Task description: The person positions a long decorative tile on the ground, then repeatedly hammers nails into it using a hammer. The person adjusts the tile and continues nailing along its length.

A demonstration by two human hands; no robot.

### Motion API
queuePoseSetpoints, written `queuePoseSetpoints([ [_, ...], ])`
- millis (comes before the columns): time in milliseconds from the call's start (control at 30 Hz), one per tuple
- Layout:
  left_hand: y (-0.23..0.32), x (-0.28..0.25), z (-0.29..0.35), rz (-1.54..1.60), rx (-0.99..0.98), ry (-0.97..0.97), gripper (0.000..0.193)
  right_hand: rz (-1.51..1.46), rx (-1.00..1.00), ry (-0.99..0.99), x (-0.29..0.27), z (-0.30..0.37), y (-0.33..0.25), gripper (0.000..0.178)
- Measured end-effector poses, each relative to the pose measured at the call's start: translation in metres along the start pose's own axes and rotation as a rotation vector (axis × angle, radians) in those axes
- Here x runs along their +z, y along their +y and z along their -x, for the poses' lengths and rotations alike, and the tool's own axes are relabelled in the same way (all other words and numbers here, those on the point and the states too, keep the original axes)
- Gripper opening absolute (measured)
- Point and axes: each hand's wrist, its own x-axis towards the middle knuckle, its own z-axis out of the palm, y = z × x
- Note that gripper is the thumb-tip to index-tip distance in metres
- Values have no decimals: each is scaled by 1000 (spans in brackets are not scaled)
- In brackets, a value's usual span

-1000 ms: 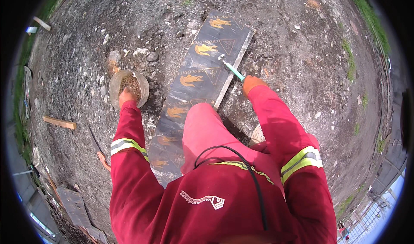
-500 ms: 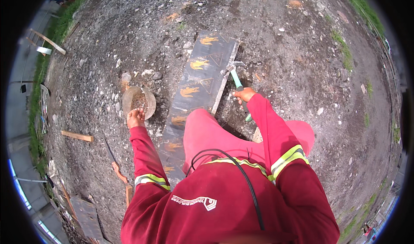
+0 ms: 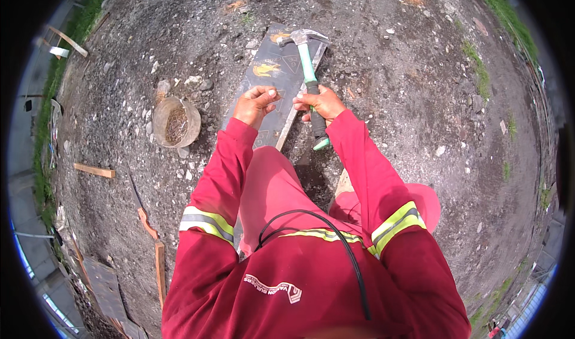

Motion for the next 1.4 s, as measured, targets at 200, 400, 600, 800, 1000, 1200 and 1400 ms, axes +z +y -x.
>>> queuePoseSetpoints([
  [200, -33, 3, -19, -69, -24, 6, 7, 24, -53, 22, 1, -11, 20, 28],
  [400, -40, 7, -16, -188, -70, -48, 16, 47, 12, 16, -2, -4, 35, 28],
  [600, -43, 12, -17, -259, -20, -93, 20, 190, -15, 72, 2, 4, 38, 25],
  [800, -45, 12, -20, -23, -267, -136, 23, 342, -108, 105, -16, 4, 36, 23],
  [1000, -61, 25, -30, -388, -214, -234, 18, 619, -207, 116, -28, -7, 51, 23],
  [1200, -91, -18, -75, -600, 58, -127, 17, 703, -310, 214, -47, -12, 69, 24],
  [1400, -151, -61, -85, -1001, 121, 140, 20, 430, -565, 299, -76, 32, 80, 17],
])
